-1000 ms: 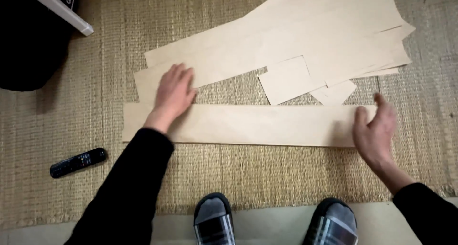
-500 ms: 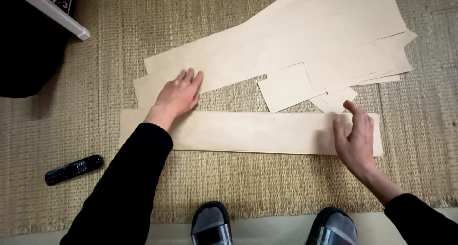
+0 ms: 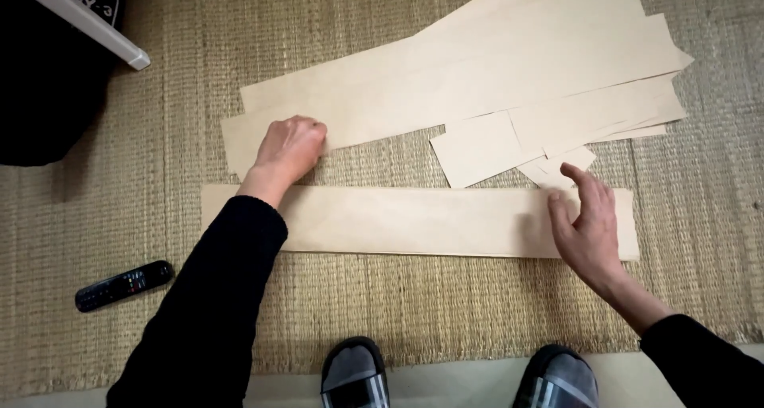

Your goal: Folding and stacking various sizes of paper strips and sheets on the floor and organizing them.

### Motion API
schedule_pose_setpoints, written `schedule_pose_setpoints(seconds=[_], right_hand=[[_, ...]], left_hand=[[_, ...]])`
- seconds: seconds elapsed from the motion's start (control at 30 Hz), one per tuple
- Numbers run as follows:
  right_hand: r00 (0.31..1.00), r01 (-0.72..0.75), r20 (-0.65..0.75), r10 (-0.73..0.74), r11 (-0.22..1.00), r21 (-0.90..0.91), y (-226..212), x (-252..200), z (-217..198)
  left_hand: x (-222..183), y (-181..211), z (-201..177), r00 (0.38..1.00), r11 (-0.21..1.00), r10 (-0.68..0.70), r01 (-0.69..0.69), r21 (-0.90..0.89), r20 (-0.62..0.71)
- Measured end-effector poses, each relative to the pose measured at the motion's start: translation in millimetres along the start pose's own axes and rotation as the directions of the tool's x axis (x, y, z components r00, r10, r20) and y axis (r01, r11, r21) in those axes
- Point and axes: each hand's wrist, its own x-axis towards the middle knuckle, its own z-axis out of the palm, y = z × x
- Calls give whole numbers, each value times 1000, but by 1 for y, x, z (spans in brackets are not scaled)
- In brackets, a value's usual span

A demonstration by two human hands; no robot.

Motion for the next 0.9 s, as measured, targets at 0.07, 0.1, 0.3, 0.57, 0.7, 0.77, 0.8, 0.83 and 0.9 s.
schedule_pose_setpoints(seconds=[0.07,0.1,0.3,0.57,0.7,0.77,0.8,0.83,0.9], right_hand=[[1000,-18,11,18,1000,0,1,-1,0],[999,-39,21,39,999,-2,1,0,0],[999,-33,29,34,999,-10,12,-4,7],[997,-52,54,51,999,12,-2,-6,-5],[998,-45,53,44,999,16,-5,-4,-8],[997,-53,59,52,998,17,-9,-3,-9],[996,-64,64,63,998,17,-10,-1,-10],[996,-62,64,61,998,17,-10,0,-9],[999,12,34,-11,1000,-23,-8,2,-9]], left_hand=[[5,3,10,997,998,-49,52,-38,65],[8,5,15,987,992,-94,104,-73,131],[-5,36,-21,987,980,100,-120,158,128],[3,18,0,995,987,62,-73,144,74],[-3,3,7,999,1000,-1,2,10,-52],[-6,6,2,998,999,-17,20,39,-66],[-8,8,-1,996,997,-30,36,68,-80],[-5,4,3,996,997,-32,37,69,-80],[2,-1,13,914,986,5,62,152,-405]])
